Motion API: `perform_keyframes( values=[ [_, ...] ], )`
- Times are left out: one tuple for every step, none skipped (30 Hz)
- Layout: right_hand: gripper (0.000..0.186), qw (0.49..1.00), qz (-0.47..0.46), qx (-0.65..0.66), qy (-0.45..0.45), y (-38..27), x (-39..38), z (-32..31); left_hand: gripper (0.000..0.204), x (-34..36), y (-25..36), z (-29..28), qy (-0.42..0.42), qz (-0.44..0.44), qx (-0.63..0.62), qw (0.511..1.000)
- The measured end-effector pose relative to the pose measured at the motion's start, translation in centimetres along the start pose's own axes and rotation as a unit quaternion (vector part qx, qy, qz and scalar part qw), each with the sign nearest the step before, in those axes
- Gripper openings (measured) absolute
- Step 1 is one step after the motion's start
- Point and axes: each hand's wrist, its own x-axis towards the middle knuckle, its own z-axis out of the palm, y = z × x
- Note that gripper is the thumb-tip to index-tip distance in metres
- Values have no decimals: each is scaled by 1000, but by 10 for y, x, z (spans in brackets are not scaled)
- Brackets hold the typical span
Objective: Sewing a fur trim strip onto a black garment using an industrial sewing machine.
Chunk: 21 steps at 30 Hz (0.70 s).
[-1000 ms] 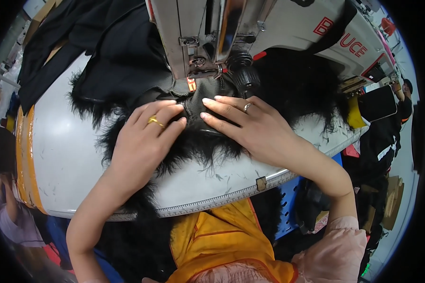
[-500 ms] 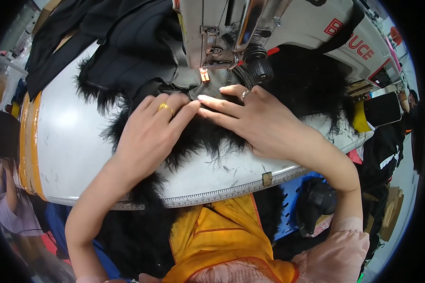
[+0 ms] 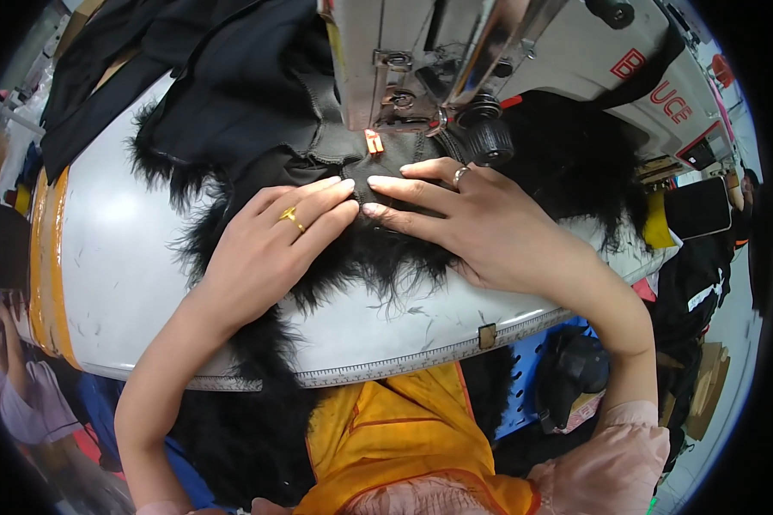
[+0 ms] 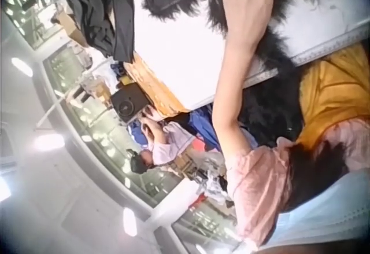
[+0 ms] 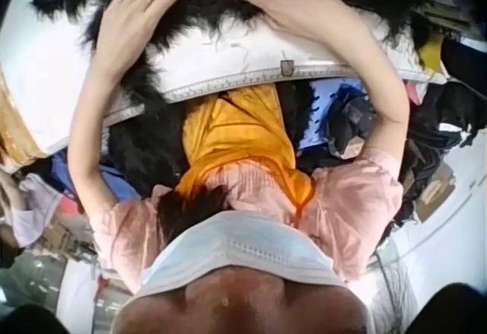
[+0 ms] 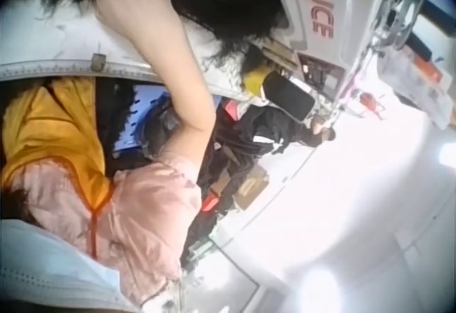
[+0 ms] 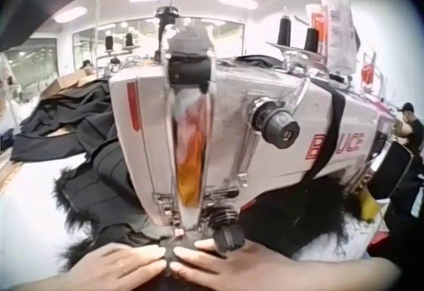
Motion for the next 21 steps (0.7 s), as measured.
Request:
perform_keyframes(
  values=[
    [74, 1000, -4, -5, 5, 0, 0, -1, 37, 3, 1, -2, 10, 17, 17, 1000],
    [74, 1000, -1, -5, 4, 3, 1, -3, 37, 4, 0, -2, 20, 35, 32, 999],
    [70, 999, -9, 38, -13, 7, 2, -7, 38, 6, -2, -1, 23, 60, 11, 998],
    [66, 996, -16, 80, -29, 9, 2, -8, 38, 6, -2, -2, 23, 63, 8, 998],
    [66, 996, -14, 79, -32, 12, -1, -8, 38, 6, -3, -2, 9, 58, -2, 998],
    [65, 994, -11, 108, -15, 15, -6, -7, 39, 7, -3, -3, -5, 54, -12, 998],
    [63, 991, -7, 137, 2, 16, -9, -6, 41, 11, -1, -5, -7, 61, -2, 998],
    [63, 991, -8, 133, -1, 15, -10, -4, 41, 14, 1, -7, -3, 59, -3, 998],
    [64, 993, -3, 116, 9, 11, -12, -2, 42, 16, 2, -8, -32, 44, 6, 999],
    [64, 995, 2, 100, 20, 8, -13, -1, 42, 18, 4, -8, -61, 28, 14, 998],
    [66, 997, 1, 77, 16, 3, -11, -1, 42, 18, 6, -7, -59, 29, 14, 998],
    [66, 997, 1, 75, 15, 2, -10, -3, 43, 18, 8, -4, -38, 24, 34, 998],
    [66, 997, 10, 79, 15, 1, -9, -4, 43, 18, 9, -1, -17, 18, 55, 998],
    [67, 996, 18, 83, 16, 1, -8, -5, 43, 16, 9, 0, -16, 17, 56, 998],
    [67, 996, 16, 82, 17, 1, -8, -5, 43, 13, 9, 2, -18, 6, 51, 998],
    [68, 997, 21, 72, 21, 1, -9, -3, 43, 10, 8, 2, -21, -6, 47, 999],
    [68, 997, 23, 63, 25, 1, -9, -1, 44, 3, 5, 2, -31, -31, 10, 999],
    [68, 997, 18, 64, 26, 1, -8, -1, 44, -1, 4, 3, -31, -35, 13, 999],
    [67, 997, 23, 65, 24, 1, -7, -2, 44, -5, 2, 3, -20, -79, -17, 997],
    [66, 997, 28, 65, 21, 0, -7, -3, 44, -7, 2, 3, -8, -122, -49, 991],
    [66, 997, 25, 65, 21, 0, -6, -3, 43, -7, 1, 2, 11, -151, -56, 987]
  ],
)
